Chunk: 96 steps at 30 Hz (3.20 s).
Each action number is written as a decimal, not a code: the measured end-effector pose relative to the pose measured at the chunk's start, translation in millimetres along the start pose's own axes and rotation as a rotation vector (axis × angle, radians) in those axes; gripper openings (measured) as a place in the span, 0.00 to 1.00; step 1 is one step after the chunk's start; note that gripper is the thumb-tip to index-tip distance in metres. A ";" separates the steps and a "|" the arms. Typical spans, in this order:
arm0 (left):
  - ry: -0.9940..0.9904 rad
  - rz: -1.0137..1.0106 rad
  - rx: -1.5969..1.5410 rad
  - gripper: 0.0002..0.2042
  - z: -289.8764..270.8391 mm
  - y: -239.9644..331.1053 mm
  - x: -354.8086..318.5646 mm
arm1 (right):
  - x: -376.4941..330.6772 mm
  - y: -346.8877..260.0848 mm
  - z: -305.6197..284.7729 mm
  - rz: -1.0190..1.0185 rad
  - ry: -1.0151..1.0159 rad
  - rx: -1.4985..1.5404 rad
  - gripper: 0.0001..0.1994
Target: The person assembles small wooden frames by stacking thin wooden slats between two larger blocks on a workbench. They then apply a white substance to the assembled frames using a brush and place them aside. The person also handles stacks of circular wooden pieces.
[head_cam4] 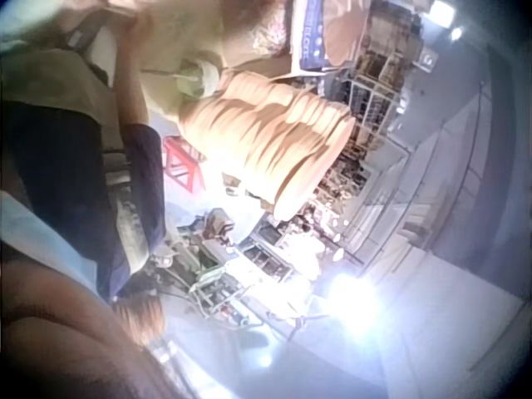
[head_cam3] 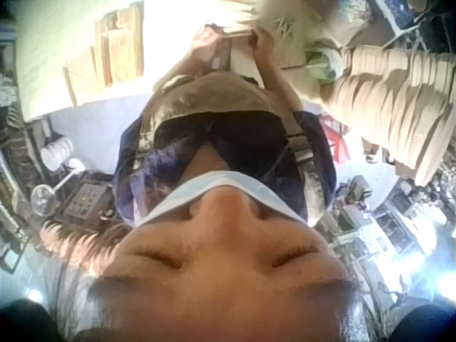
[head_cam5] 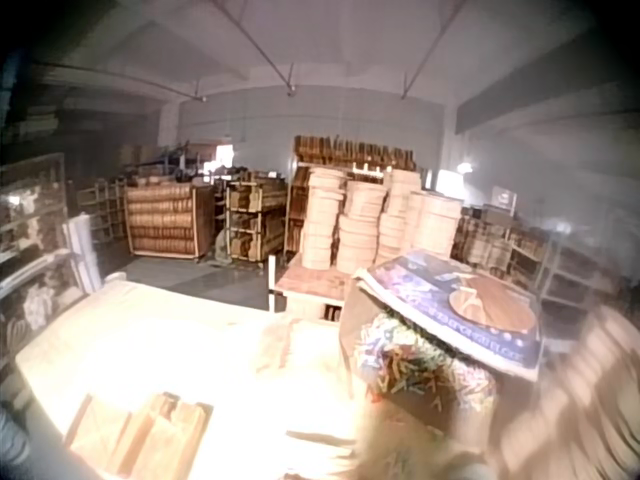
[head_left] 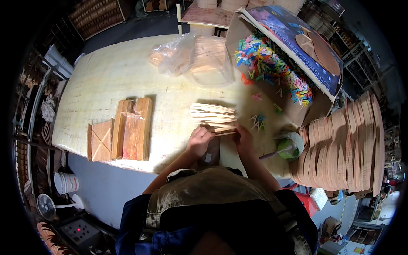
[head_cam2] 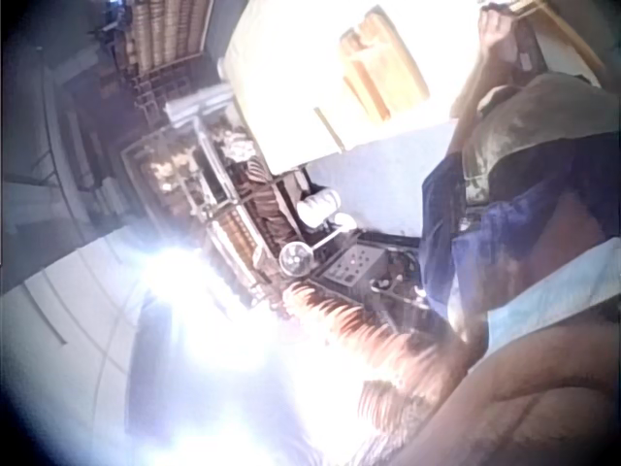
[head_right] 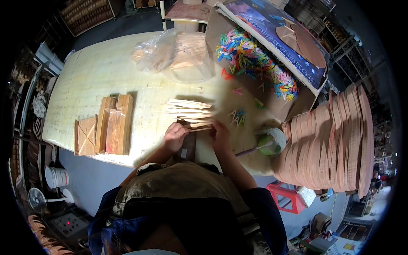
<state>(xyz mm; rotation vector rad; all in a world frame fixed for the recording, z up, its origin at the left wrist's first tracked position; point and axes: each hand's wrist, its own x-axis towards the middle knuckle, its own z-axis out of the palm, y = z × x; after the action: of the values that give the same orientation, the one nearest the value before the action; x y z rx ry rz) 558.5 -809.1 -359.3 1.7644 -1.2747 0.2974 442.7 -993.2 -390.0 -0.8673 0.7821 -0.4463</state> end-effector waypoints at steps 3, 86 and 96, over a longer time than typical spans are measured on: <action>0.045 -0.012 0.130 0.05 -4.6 10.8 5.0 | -2.6 3.8 -0.4 -0.032 0.034 -0.104 0.10; -0.088 0.018 0.120 0.15 -17.4 -0.8 3.5 | 4.9 -15.4 19.0 0.045 0.020 -0.398 0.15; -0.032 0.065 0.265 0.17 -17.8 4.6 12.0 | 23.3 -15.2 15.6 0.093 -0.054 -0.350 0.14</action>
<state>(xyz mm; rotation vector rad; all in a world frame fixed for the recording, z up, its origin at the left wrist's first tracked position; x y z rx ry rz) 565.2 -803.1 -339.3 1.9576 -1.3675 0.4961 469.0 -1009.1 -381.3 -1.1576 0.8608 -0.2043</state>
